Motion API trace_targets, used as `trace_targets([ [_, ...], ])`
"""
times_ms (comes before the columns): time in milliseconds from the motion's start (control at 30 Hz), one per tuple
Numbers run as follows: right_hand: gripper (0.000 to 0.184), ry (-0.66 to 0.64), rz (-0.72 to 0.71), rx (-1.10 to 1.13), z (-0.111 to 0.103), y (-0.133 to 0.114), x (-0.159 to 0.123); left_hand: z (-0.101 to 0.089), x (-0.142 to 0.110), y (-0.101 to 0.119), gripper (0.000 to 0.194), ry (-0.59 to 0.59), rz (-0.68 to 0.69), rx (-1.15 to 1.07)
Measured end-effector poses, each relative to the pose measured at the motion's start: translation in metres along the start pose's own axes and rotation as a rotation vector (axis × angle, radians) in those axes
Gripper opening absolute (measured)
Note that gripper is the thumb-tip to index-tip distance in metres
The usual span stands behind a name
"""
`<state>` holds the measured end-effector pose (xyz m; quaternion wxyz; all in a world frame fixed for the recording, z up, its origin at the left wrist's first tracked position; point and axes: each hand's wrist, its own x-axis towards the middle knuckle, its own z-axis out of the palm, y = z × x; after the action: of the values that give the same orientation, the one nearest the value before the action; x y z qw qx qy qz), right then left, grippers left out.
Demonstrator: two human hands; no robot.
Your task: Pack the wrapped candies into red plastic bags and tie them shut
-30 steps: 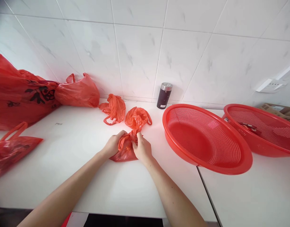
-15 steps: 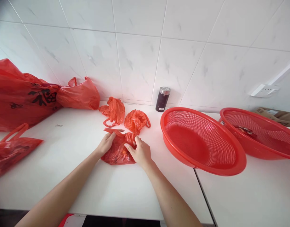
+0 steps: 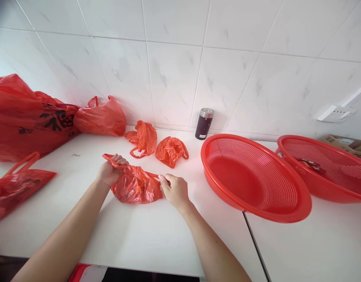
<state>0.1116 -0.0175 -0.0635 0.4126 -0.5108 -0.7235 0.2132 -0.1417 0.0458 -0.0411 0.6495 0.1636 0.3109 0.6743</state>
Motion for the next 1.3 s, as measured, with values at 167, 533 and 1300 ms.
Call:
trace_targets([
  [167, 0.043, -0.052, 0.087, 0.22, -0.008, -0.001, 0.004, -0.009, 0.0, 0.021, 0.043, 0.038, 0.007, -0.099],
  [533, 0.042, -0.041, 0.109, 0.242, 0.005, 0.005, 0.01, -0.016, 0.006, 0.023, 0.031, 0.164, 0.236, 0.097],
  [1300, 0.039, 0.099, 0.141, 0.443, -0.006, 0.008, 0.002, 0.069, -0.036, 0.067, 0.005, -0.464, 0.353, 1.84],
])
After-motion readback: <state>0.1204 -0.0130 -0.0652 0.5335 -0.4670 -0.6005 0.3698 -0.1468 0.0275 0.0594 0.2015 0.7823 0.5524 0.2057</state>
